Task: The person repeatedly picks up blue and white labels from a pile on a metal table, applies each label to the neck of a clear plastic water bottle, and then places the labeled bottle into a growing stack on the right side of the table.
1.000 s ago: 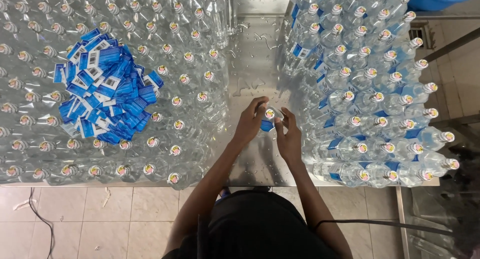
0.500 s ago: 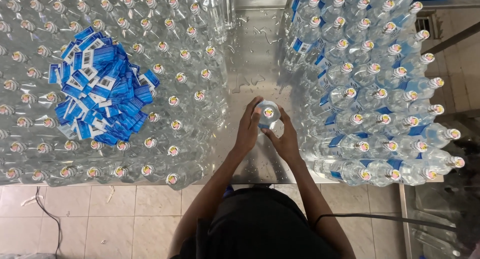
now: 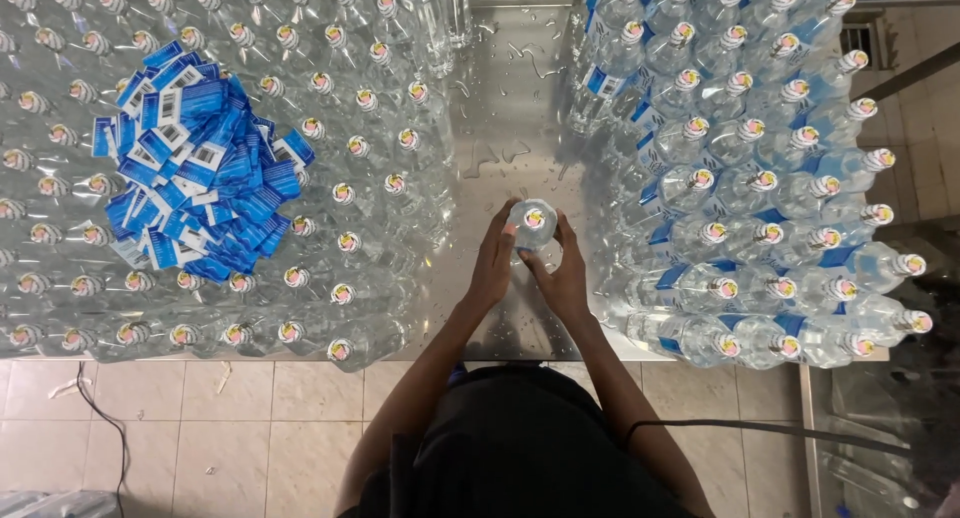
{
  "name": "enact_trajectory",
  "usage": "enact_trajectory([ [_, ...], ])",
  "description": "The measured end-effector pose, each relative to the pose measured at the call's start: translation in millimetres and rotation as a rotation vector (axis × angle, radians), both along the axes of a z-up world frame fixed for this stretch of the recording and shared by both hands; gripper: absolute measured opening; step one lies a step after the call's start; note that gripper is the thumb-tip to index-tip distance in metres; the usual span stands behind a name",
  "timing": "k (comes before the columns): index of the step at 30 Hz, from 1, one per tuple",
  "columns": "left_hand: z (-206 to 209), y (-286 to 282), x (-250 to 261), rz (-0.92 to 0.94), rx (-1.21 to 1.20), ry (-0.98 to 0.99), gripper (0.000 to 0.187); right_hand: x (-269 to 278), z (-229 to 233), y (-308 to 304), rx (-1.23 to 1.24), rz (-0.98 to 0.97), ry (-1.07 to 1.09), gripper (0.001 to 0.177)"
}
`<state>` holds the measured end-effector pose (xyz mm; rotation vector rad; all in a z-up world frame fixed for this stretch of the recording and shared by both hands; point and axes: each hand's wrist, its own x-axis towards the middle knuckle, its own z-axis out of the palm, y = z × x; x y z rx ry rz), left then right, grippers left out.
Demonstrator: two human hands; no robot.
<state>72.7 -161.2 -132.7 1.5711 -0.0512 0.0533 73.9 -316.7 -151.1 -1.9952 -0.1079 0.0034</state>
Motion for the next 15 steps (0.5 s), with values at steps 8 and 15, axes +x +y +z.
enact_trajectory([
  [8, -15.1, -2.9, 2.9, 0.009, 0.026, 0.005, 0.064, 4.4, 6.2, 0.2, -0.028, -0.020, 0.039, 0.093],
  [15, -14.2, -1.3, 3.4, -0.001, 0.033, 0.090, 0.078, 6.7, -7.8, -4.1, -0.044, -0.030, 0.101, 0.096],
])
